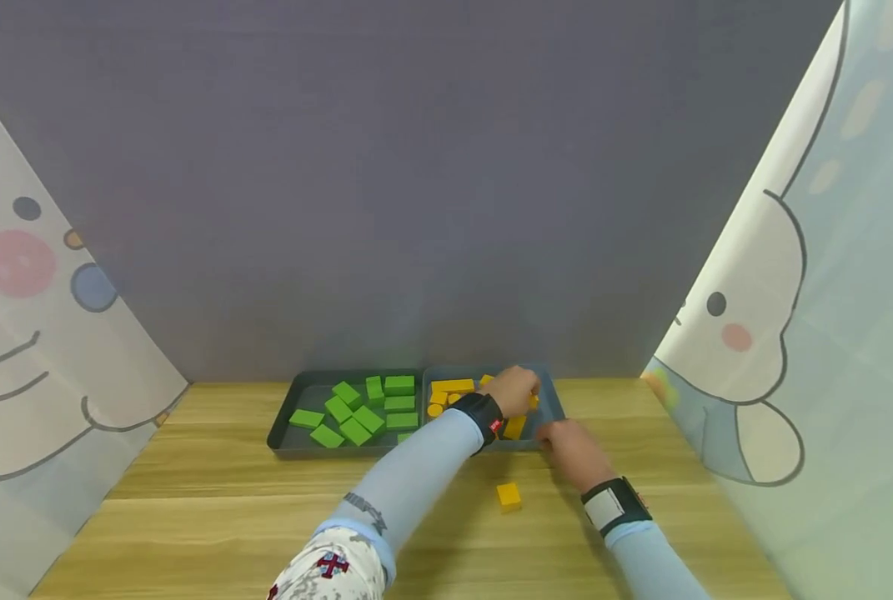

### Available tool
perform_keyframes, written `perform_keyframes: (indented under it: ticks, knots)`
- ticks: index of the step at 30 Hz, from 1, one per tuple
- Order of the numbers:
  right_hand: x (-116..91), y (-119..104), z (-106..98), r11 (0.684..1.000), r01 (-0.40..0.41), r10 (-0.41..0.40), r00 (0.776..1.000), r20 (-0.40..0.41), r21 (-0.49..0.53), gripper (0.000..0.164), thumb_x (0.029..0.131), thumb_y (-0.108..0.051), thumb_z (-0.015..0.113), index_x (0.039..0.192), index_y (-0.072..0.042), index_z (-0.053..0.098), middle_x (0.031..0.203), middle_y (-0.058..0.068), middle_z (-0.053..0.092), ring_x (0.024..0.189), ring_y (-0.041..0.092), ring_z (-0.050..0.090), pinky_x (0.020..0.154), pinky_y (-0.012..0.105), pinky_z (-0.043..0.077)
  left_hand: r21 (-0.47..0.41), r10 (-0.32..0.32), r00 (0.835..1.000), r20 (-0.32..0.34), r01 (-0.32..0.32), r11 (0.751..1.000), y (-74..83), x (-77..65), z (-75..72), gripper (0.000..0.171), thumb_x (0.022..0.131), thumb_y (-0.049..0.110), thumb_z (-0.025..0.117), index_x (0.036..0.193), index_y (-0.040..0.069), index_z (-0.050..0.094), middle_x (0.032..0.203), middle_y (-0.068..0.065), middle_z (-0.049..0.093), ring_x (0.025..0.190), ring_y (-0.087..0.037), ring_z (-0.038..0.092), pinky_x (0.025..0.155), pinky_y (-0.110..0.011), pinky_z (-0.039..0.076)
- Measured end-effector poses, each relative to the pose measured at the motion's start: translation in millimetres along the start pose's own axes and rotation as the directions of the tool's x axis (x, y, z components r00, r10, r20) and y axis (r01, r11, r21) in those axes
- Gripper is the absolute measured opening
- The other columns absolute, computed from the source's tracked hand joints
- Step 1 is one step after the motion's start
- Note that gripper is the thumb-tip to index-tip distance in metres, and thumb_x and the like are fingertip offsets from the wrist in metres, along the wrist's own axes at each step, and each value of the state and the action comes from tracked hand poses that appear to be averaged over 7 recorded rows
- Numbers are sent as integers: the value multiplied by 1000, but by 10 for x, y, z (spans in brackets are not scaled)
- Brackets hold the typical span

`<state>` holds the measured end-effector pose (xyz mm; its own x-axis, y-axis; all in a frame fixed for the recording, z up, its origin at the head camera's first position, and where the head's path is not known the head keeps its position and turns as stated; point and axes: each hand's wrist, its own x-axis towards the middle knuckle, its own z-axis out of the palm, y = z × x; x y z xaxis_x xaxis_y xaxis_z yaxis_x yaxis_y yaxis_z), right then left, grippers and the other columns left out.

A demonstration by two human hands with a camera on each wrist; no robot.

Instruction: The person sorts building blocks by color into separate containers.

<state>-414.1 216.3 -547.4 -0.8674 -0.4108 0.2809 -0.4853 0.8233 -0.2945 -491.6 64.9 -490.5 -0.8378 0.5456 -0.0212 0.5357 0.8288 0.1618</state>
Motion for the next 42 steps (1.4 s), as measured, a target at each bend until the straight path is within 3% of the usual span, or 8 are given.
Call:
perform_keyframes:
  ticks: [6, 12, 16, 19, 23, 25, 31, 42]
  knots:
    - [17, -75, 59, 1000, -17, 17, 1000, -14, 8, 26, 83, 11, 73, 74, -14, 75, 67, -9, 61, 63, 7, 47, 60, 24, 45, -6, -23, 1000, 5, 23, 1000, -90, 6, 165, 24, 93, 5, 76, 115, 14, 78, 121, 0, 77, 109, -16, 73, 89, -24, 62]
    - [38, -93, 66, 1000, 4, -3, 999, -40, 24, 30, 82, 12, 71, 69, -14, 68, 63, -8, 51, 59, 9, 44, 56, 22, 35, -43, -18, 1000, -25, 17, 999, -73, -23, 240, 19, 93, 5, 75, 106, 18, 81, 106, 5, 78, 92, -8, 71, 79, -20, 58]
    - [45, -80, 79, 999, 5, -3, 999, -37, 42, 30, 83, 12, 71, 69, -14, 68, 62, -7, 51, 59, 8, 44, 56, 22, 34, -96, -6, 1000, -29, 3, 995, -65, -46, 230, 21, 92, 6, 78, 76, 15, 67, 69, 8, 51, 61, -5, 43, 56, -19, 34]
    - [43, -59, 84, 999, 7, -5, 999, -46, 37, 29, 82, 12, 72, 71, -14, 70, 63, -8, 53, 60, 8, 44, 57, 22, 37, -119, 21, 999, -40, -25, 993, -90, -23, 216, 32, 91, 7, 79, 70, 11, 55, 65, 3, 38, 58, -9, 32, 54, -22, 26]
    - [33, -18, 79, 999, 26, -25, 998, -63, 21, 27, 81, 12, 72, 73, -14, 73, 66, -7, 61, 61, 7, 48, 58, 23, 44, -97, 31, 997, -65, -38, 995, -108, -34, 153, 3, 92, 9, 78, 90, 10, 77, 89, 1, 74, 77, -8, 64, 69, -16, 52]
    - [27, 12, 78, 999, 24, -23, 998, -61, 24, 26, 80, 13, 72, 76, -13, 76, 70, -6, 67, 64, 7, 54, 60, 26, 51, -99, 23, 998, -51, -28, 995, -98, -69, 85, 19, 93, 11, 78, 113, 11, 79, 117, -2, 78, 102, -14, 73, 86, -23, 61]
    - [-7, 87, 52, 998, -10, 11, 1000, -22, 57, 26, 80, 15, 71, 86, -8, 81, 86, 2, 79, 78, 16, 72, 74, 40, 64, -103, 21, 998, -53, -26, 994, -131, -319, -172, 32, 98, 14, 72, 129, 10, 73, 130, -4, 74, 119, -19, 70, 98, -26, 60]
    - [113, 319, -148, 998, -24, 25, 999, -22, 56, 28, 79, 17, 69, 92, -4, 82, 93, 10, 81, 86, 28, 76, 79, 48, 65, -104, -66, 985, -162, 49, 993, -299, -960, -720, 40, 100, 27, 70, 137, 11, 66, 138, -5, 70, 124, -21, 67, 104, -37, 58]
